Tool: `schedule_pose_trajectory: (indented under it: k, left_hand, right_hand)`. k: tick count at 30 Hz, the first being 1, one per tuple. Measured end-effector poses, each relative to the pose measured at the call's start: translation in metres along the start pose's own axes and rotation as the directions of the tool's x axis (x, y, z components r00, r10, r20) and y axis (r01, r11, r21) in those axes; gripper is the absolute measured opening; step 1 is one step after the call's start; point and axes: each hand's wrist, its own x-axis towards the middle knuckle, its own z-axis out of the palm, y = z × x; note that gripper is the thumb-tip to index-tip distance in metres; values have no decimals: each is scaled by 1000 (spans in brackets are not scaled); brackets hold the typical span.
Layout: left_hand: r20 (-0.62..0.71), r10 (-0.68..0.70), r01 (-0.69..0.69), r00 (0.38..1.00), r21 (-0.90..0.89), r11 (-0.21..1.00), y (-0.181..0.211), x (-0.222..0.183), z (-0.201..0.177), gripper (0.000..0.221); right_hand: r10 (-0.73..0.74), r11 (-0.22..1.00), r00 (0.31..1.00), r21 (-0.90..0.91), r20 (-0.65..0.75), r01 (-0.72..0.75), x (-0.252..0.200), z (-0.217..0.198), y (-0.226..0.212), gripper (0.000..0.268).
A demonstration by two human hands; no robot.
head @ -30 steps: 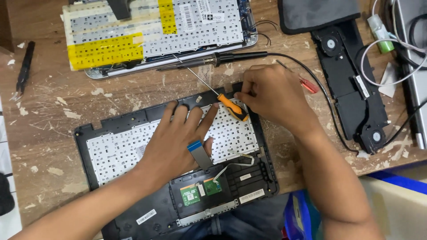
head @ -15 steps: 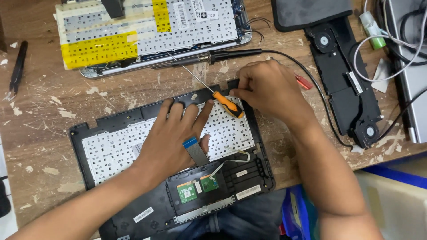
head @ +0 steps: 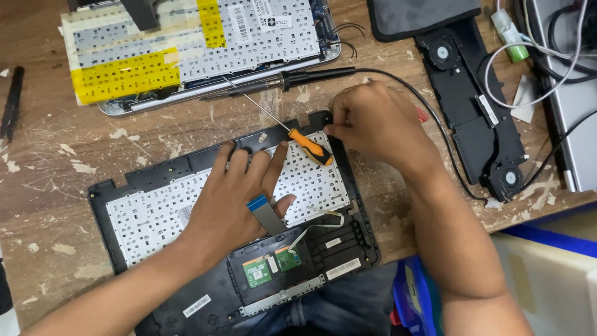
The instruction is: Placing a replacement keyboard into a laptop chassis and securing it using a soldering iron to melt plastic rivets.
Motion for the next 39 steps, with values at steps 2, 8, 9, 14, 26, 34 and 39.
schedule_pose_trajectory:
  k: [2, 8, 9, 14, 26, 34, 39]
  left_hand:
    - [12, -3, 3, 1000, -21, 1000, 0, 1, 0, 73]
    - [18, -4, 4, 1000, 7, 1000, 2, 1, -3, 73]
    - [11, -8, 8, 1000, 10, 1000, 2, 1, -3, 72]
    - [40, -14, 14, 999, -23, 1000, 2, 2, -1, 73]
    - [78, -27, 29, 997, -33, 999, 3, 2, 0, 73]
    - [64, -19, 18, 998, 14, 1000, 1, 2, 0, 72]
    - [65, -21, 21, 998, 8, 1000, 1, 2, -1, 73]
  right_hand:
    - [23, 999, 1000, 30, 19, -24, 1, -1, -2, 42]
    - [69, 993, 997, 90, 47, -73, 0, -3, -5, 45]
    - [82, 991, 995, 98, 51, -87, 0, -4, -6, 48]
    - [29, 990, 999, 139, -15, -27, 5, 3, 7, 43]
    - [24, 961, 999, 274, 43, -35, 8, 1, 3, 37]
    - [52, 938, 987, 333, 151, -100, 13, 0, 5, 35]
    - [-66, 917, 988, 399, 136, 6, 18, 9, 19, 34]
